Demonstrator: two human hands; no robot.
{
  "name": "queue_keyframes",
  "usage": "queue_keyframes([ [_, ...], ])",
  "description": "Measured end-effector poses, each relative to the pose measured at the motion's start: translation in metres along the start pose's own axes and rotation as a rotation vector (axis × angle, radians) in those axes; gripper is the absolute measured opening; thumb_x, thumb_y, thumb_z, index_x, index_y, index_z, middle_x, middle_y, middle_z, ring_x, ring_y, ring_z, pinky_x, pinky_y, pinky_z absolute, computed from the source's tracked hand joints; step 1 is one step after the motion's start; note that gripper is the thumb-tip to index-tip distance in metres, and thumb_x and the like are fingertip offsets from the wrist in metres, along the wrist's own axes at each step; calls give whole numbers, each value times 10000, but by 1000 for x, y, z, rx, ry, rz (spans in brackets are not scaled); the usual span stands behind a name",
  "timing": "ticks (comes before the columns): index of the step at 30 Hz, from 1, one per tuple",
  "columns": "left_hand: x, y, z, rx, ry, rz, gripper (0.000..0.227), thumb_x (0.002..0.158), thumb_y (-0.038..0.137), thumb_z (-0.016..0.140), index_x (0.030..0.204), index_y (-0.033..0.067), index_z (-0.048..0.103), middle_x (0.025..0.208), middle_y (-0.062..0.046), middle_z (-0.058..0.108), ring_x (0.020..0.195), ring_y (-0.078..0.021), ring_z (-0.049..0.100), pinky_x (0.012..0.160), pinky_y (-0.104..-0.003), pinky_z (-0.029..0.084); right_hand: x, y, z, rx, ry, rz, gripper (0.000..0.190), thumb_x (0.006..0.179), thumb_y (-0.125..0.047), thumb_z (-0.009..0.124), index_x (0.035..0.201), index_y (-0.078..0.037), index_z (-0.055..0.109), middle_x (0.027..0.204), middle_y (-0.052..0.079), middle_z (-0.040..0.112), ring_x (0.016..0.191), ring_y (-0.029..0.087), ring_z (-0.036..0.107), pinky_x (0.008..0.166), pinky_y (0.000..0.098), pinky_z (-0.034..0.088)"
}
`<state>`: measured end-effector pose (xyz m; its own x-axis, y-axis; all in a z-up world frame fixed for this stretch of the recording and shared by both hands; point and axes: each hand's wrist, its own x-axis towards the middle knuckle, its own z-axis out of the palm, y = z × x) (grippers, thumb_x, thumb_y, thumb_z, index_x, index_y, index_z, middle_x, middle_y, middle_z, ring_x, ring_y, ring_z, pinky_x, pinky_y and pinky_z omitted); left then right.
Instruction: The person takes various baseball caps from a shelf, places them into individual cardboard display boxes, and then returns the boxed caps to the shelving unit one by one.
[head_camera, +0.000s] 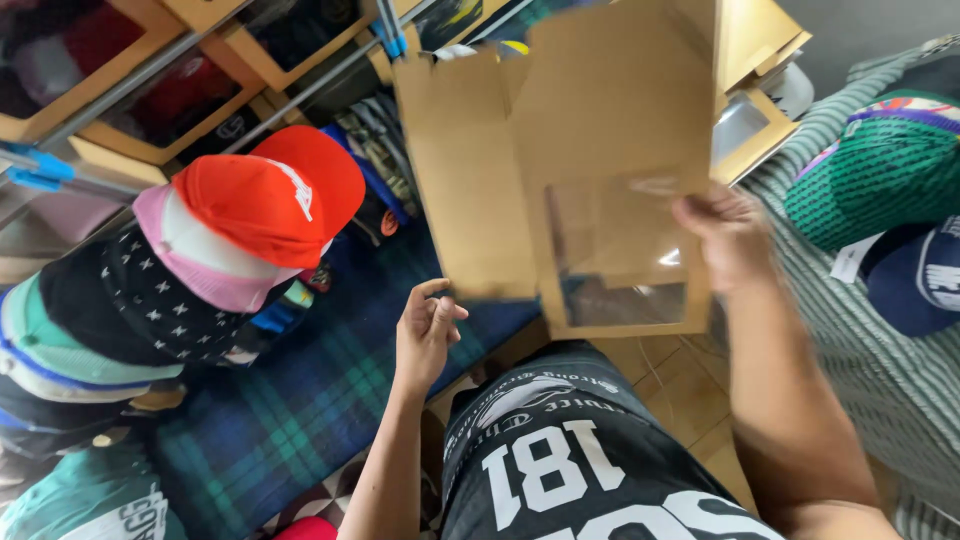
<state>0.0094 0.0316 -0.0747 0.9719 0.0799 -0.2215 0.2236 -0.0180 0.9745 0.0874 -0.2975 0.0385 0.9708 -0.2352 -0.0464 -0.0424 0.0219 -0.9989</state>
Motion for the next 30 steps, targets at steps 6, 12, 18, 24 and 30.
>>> queue_keyframes([
  [6,21,-6,41,287,16,-233,419,956,296,640,1310,78,584,919,-19,722,704,-141,664,763,-299,556,65,-76,-127,-261,-109,-547,477,1161,127,362,1621,35,278,1645,321,343,1519,491,395,1297,584,358],
  [12,35,-10,82,671,-122,-531,535,913,338,649,1421,211,537,1327,-25,653,1131,-199,684,974,-378,516,158,-39,-118,-1042,95,-915,564,960,333,587,1487,133,594,1387,406,633,1324,574,532,1088,639,510],
  [18,28,-88,91,1065,-197,-571,804,961,397,653,1607,230,205,1721,-112,3,1586,-372,12,1210,-561,269,276,157,-87,-1556,159,-917,559,883,11,563,1426,-44,686,1441,260,634,1332,531,512,1069,649,415],
  [24,25,-91,110,1170,-154,-643,992,900,403,752,1629,255,95,1738,-81,-78,1600,-331,-42,1238,-534,205,291,268,-61,-1504,-177,-599,683,858,-75,537,1537,-59,464,1574,257,446,1435,560,349,1079,736,323],
  [30,33,-78,123,1088,-78,-739,896,935,344,731,1615,230,157,1740,-62,-72,1605,-310,-40,1249,-511,224,290,286,-53,-1552,-215,-539,670,867,-160,527,1535,-184,485,1609,138,436,1451,423,386,1070,704,327],
])
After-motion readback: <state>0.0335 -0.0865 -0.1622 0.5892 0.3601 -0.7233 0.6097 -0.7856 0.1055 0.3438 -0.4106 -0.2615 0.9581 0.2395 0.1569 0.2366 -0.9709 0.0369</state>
